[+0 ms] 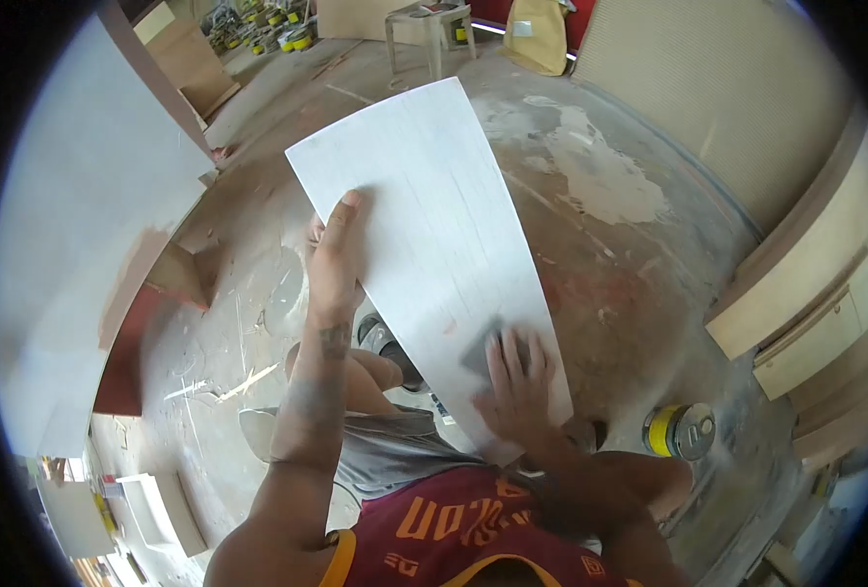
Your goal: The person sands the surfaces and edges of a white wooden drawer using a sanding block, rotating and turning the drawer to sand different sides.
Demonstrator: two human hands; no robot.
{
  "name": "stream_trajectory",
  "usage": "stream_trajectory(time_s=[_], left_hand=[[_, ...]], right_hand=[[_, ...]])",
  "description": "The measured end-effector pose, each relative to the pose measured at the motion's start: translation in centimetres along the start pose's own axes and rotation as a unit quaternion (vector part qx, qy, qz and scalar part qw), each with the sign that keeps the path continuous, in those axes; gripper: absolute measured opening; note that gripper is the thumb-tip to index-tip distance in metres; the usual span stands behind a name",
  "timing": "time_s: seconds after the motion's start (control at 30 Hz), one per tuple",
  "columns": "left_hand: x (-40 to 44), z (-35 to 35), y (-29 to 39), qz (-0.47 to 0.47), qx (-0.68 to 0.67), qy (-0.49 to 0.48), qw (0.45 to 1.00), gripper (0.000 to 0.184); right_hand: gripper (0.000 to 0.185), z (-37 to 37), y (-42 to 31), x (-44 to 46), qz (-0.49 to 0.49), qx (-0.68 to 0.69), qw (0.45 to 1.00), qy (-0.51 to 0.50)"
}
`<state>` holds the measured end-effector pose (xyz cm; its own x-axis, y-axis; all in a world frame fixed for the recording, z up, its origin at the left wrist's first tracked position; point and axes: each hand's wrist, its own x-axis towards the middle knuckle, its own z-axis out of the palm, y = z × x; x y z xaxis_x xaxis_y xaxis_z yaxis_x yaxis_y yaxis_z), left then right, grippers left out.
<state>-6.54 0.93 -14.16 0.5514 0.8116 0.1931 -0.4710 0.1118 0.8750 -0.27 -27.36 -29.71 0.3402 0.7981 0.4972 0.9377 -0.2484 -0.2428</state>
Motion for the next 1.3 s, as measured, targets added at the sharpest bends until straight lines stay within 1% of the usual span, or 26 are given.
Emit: stream_trajectory(time_s=[0.03,0.07,0.1,0.2,0.3,0.37,0.43,0.47,0.53,0.57,0.6,0.63,0.67,0.7,0.77,0.83,0.93,0.97,1.0,1.03,1.07,1.1,1.17,1.2,1.27,1.3], left_hand=[[-0.2,0.2,-0.2,0.0,-0.015,-0.022,1.0,0.022],[-0.7,0.9,-0.2,-0.005,-0.019,-0.025,0.999,0.022],[-1.4,1.7,-0.1,0.009,-0.023,-0.026,0.999,0.022],[-2.1,2.5,0.2,0.008,-0.017,-0.028,0.999,0.021],[-0.5,1.6,0.0,0.008,-0.004,-0.02,1.0,0.02],[1.1,0.7,-0.4,0.019,0.012,0.015,1.0,0.019],[2.3,-0.8,-0.8,0.009,0.013,0.015,1.0,0.02],[3.0,-1.2,-0.8,0.004,0.01,0.007,1.0,0.021],[2.5,0.3,-0.4,0.03,0.017,0.016,0.999,0.022],[2.4,0.1,-0.6,0.028,0.032,-0.007,0.999,0.023],[1.9,0.4,-0.9,0.005,0.029,0.014,0.999,0.023],[1.2,1.3,-0.5,-0.001,0.013,0.001,1.0,0.023],[0.3,2.2,-0.3,-0.014,-0.001,-0.012,1.0,0.023],[-0.3,2.8,-0.6,-0.016,-0.005,-0.015,1.0,0.023],[-1.4,3.7,-1.2,0.031,0.038,-0.034,0.998,0.023],[-2.1,5.6,-0.7,0.041,0.065,-0.005,0.997,0.021],[-1.6,5.2,-0.9,0.067,0.099,0.013,0.993,0.022],[-0.9,5.1,-0.9,0.09,0.123,0.013,0.988,0.025],[-0.4,4.6,-1.0,0.093,0.118,0.015,0.988,0.025],[0.2,3.7,-1.2,0.074,0.118,0.015,0.99,0.031],[0.8,3.1,-1.4,0.056,0.118,0.012,0.991,0.038],[1.2,2.7,-1.6,0.065,0.114,0.011,0.991,0.038],[0.6,2.3,-1.7,0.068,0.136,-0.001,0.988,0.049],[-0.2,2.6,-1.9,0.065,0.134,-0.009,0.989,0.049],[-1.8,4.3,-1.4,0.106,0.161,-0.029,0.981,0.055],[-2.2,4.2,-2.4,0.095,0.079,-0.045,0.991,0.055]], right_hand=[[0.075,-1.5,0.3,5.4,-0.015,-0.022,1.0,0.012],[0.075,-3.2,0.6,11.2,-0.067,-0.011,0.994,0.085],[0.077,-5.8,-0.4,16.4,-0.015,0.018,0.998,0.059],[0.08,-6.3,-0.1,27.8,-0.041,0.014,0.976,0.214],[0.082,-4.6,0.1,24.2,-0.034,0.045,0.986,0.155],[0.079,-3.4,0.1,14.5,-0.005,0.039,0.998,0.044],[0.08,2.0,1.1,0.8,0.068,0.06,0.996,-0.021],[0.081,5.1,1.6,-5.8,0.036,0.001,0.999,0.004],[0.08,4.3,1.2,-8.7,0.051,-0.016,0.998,-0.031],[0.08,3.7,1.1,-6.2,0.044,-0.015,0.999,-0.024],[0.079,3.3,1.9,-2.7,0.03,0.004,0.999,0.031],[0.079,1.9,2.5,2.1,0.015,0.02,0.996,0.086],[0.077,-1.2,2.7,8.8,0.001,0.026,0.996,0.086],[0.077,-3.7,2.1,14.9,0.029,0.014,0.995,0.09],[0.075,-6.1,2.7,24.3,0.009,0.069,0.988,0.137],[0.076,-6.6,2.3,30.4,-0.017,0.055,0.982,0.181],[0.073,-5.6,2.2,27.3,-0.048,0.065,0.983,0.164],[0.069,-4.7,2.3,24.1,-0.065,0.057,0.989,0.118],[0.069,-4.1,1.1,19.6,-0.029,0.064,0.994,0.08],[0.067,-4.1,-0.1,15.7,-0.003,0.097,0.995,0.032],[0.067,-1.6,0.9,10.7,-0.015,0.097,0.994,0.044],[0.067,-1.9,0.6,9.7,-0.022,0.093,0.994,0.049],[0.066,-3.3,-0.9,9.5,-0.028,0.115,0.993,0.025],[0.065,-3.3,-0.7,10.9,-0.053,0.112,0.992,0.037],[0.064,-6.5,-1.7,19.2,-0.095,0.06,0.993,0.039],[0.063,-8.4,-2.6,22.6,-0.103,0.054,0.992,0.053]])
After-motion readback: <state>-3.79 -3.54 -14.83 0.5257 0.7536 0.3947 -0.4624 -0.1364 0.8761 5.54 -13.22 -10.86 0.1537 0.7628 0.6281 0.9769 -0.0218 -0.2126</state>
